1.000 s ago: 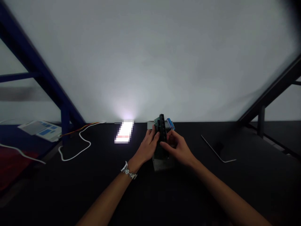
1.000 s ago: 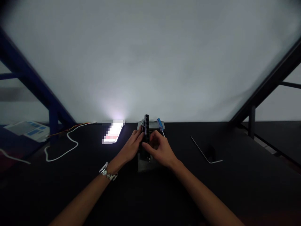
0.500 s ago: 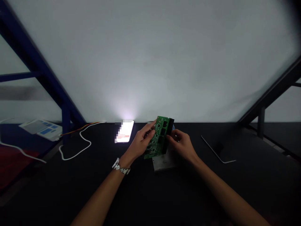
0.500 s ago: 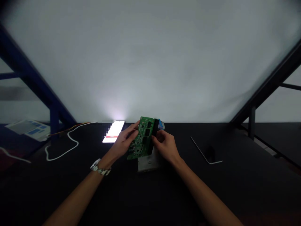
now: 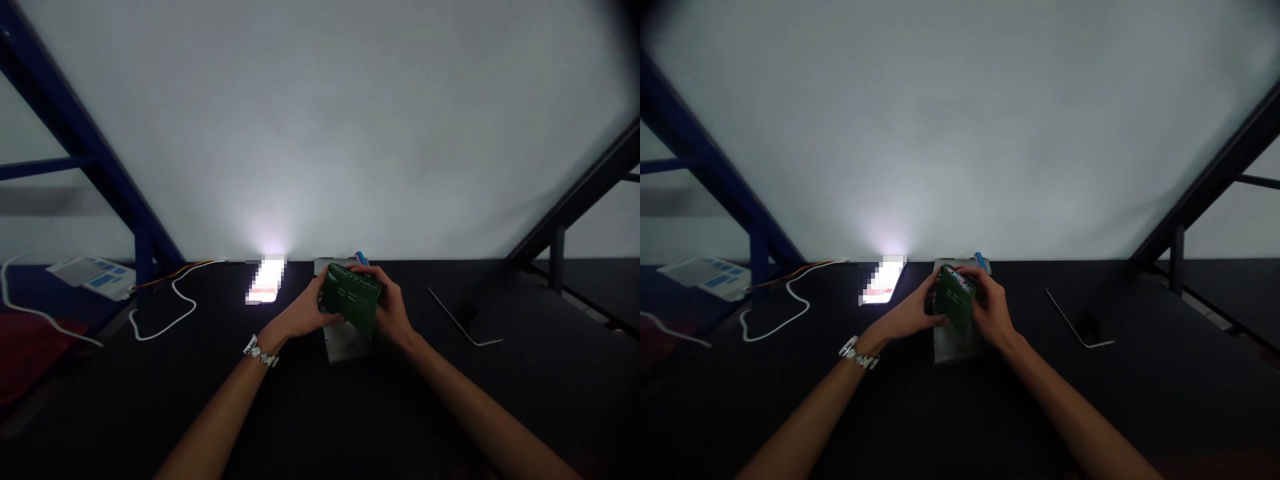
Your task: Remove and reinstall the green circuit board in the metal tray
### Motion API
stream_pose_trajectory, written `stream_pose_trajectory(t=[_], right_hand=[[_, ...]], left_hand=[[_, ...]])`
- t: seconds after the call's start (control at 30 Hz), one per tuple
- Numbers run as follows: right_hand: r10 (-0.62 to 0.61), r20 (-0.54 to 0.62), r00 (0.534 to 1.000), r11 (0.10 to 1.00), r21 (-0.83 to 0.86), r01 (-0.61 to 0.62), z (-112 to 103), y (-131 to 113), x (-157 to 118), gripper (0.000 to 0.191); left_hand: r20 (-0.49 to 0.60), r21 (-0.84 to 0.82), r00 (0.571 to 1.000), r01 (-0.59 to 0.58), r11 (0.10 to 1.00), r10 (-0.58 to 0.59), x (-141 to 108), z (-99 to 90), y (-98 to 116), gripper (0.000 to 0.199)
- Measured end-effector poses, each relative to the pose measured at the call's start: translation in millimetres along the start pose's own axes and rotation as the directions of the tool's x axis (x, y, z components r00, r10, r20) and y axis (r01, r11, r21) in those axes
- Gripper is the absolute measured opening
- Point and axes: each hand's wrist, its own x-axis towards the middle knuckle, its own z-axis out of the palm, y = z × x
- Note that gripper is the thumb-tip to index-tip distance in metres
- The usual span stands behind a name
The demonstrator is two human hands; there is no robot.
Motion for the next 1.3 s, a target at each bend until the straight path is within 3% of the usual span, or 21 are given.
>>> stream_pose_trajectory(t=[0.1,0.23,0.37,0.57,0.7,0.8,0.93,1.0,1.3], right_hand=[[-0.031,0.067,0.997,0.997,0.072,0.026,6,-1,-1,0.029],[-0.007,-0.007,1.0,1.0,0.021,0.007,12,5,-2,0.037],[0.02,0.042,0.999,0.986,-0.169,-0.012,11,8,-4,0.01],[0.177,0.143,0.974,0.984,0.01,-0.18,-1,1,-5,0.018],[0.265,0.117,0.957,0.964,-0.039,-0.262,-13,2,-4,0.024],[0.24,0.071,0.968,0.962,-0.15,-0.227,-22,10,-2,0.026],[0.152,0.09,0.984,0.957,-0.261,-0.124,-32,16,0,0.023],[0.167,0.096,0.981,0.953,-0.272,-0.135,-33,15,1,0.023],[0.382,0.234,0.894,0.904,0.104,-0.414,-31,16,0,0.038]], left_hand=[[-0.047,-0.049,0.998,-0.038,0.998,0.036,4,9.9,-10,0.114],[-0.108,-0.044,0.992,-0.064,0.997,0.059,8,19.8,-22,0.118],[-0.181,0.068,0.979,-0.086,0.994,0.097,8,20.2,-26,0.111],[-0.241,0.247,0.952,-0.126,0.961,0.187,7,8.9,-8,0.111],[-0.243,0.368,0.94,-0.138,0.919,0.239,6,-2.2,4,0.101],[-0.257,0.415,0.933,-0.127,0.901,0.25,6,-10.1,8,0.099],[-0.303,0.42,0.915,-0.124,0.899,0.268,5,-16.5,11,0.101],[-0.321,0.4,0.905,-0.138,0.906,0.28,5,-17.4,13,0.098],[-0.308,0.385,0.888,-0.212,0.898,0.342,6,-20.8,23,0.072]])
